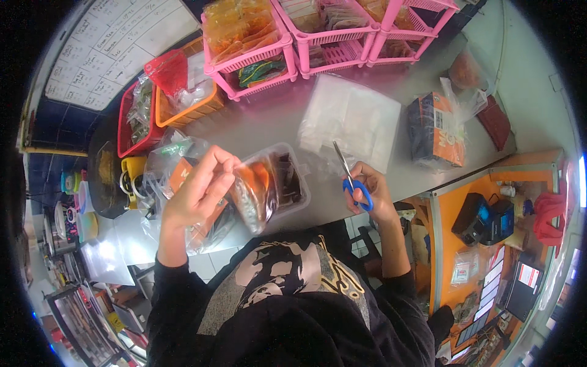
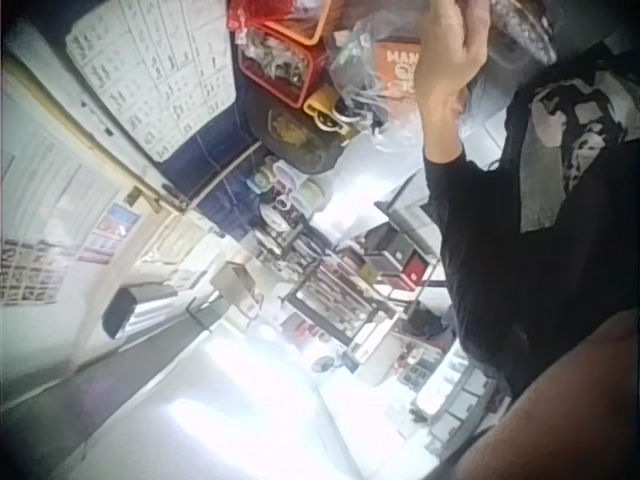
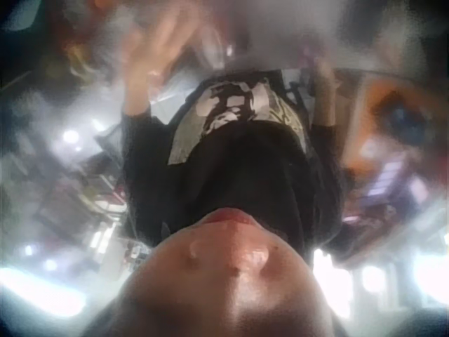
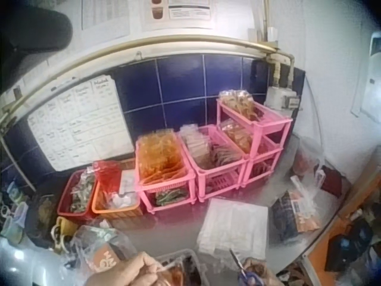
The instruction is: The person organizes food containers on a table, moves between stations to collect items from bins, and uses scissors to cut open plastic sauce packets over a container.
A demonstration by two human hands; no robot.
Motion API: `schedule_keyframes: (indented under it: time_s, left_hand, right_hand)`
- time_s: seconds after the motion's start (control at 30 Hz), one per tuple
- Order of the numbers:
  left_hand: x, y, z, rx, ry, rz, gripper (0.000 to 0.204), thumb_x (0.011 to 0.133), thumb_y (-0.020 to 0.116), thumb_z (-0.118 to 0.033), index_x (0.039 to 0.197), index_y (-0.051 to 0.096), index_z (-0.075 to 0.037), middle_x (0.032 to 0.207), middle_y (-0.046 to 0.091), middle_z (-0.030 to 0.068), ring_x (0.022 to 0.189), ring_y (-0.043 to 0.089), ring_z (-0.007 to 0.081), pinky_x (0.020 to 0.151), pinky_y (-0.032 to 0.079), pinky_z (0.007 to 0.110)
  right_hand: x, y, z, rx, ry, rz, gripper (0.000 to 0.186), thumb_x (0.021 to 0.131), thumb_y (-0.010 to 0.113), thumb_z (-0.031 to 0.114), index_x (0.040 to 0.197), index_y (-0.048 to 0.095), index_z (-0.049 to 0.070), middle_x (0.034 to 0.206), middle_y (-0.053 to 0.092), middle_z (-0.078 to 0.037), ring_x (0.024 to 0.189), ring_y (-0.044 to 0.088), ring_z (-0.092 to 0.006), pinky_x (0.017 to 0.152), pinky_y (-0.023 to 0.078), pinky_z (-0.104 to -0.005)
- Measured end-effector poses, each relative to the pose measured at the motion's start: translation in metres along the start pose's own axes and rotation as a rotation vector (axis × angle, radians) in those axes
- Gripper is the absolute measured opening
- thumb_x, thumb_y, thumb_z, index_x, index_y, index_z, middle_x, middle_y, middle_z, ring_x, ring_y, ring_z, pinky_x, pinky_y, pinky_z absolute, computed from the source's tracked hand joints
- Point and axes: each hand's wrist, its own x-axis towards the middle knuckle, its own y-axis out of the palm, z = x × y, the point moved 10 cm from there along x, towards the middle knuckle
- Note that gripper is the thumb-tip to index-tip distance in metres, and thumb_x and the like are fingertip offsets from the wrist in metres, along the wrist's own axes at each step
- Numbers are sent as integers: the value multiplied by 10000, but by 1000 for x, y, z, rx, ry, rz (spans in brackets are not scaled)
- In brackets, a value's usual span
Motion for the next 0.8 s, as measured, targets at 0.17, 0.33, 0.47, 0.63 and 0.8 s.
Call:
schedule_keyframes:
  time_s: [0.17,0.33,0.47,0.63,0.8]
  left_hand:
    - [-28,26,96,-158,-303,-92,103,910,450,-56,941,355,-33,788,521,28,705,530,83,640,425,255]
    - [-47,45,138,-162,-506,-73,242,843,596,-220,904,487,-12,727,616,93,625,564,144,594,437,287]
    - [-6,37,126,270,-451,14,390,735,700,-394,783,618,-16,723,623,142,626,596,207,607,452,322]
    - [16,59,181,85,-562,167,326,748,703,-315,726,596,-8,716,632,101,640,594,179,591,444,305]
    - [10,35,129,-581,-313,-23,117,858,592,-100,883,495,-37,826,641,74,779,626,159,626,438,259]
  right_hand:
    - [-2,5,-2,-65,5,-63,560,691,745,419,946,435,30,585,506,-61,434,468,-128,402,349,-241]
    - [-4,17,-19,-85,49,-10,447,743,743,268,954,436,21,653,532,-60,514,521,-137,449,390,-243]
    - [2,36,-25,-90,102,50,429,745,740,230,960,437,15,675,532,-65,513,514,-133,451,399,-252]
    - [6,55,-21,-145,105,111,484,723,760,286,949,430,13,689,530,-67,553,523,-128,475,408,-246]
    - [-5,44,-7,-249,1,61,529,684,791,287,961,437,9,704,536,-55,650,543,-119,554,421,-233]
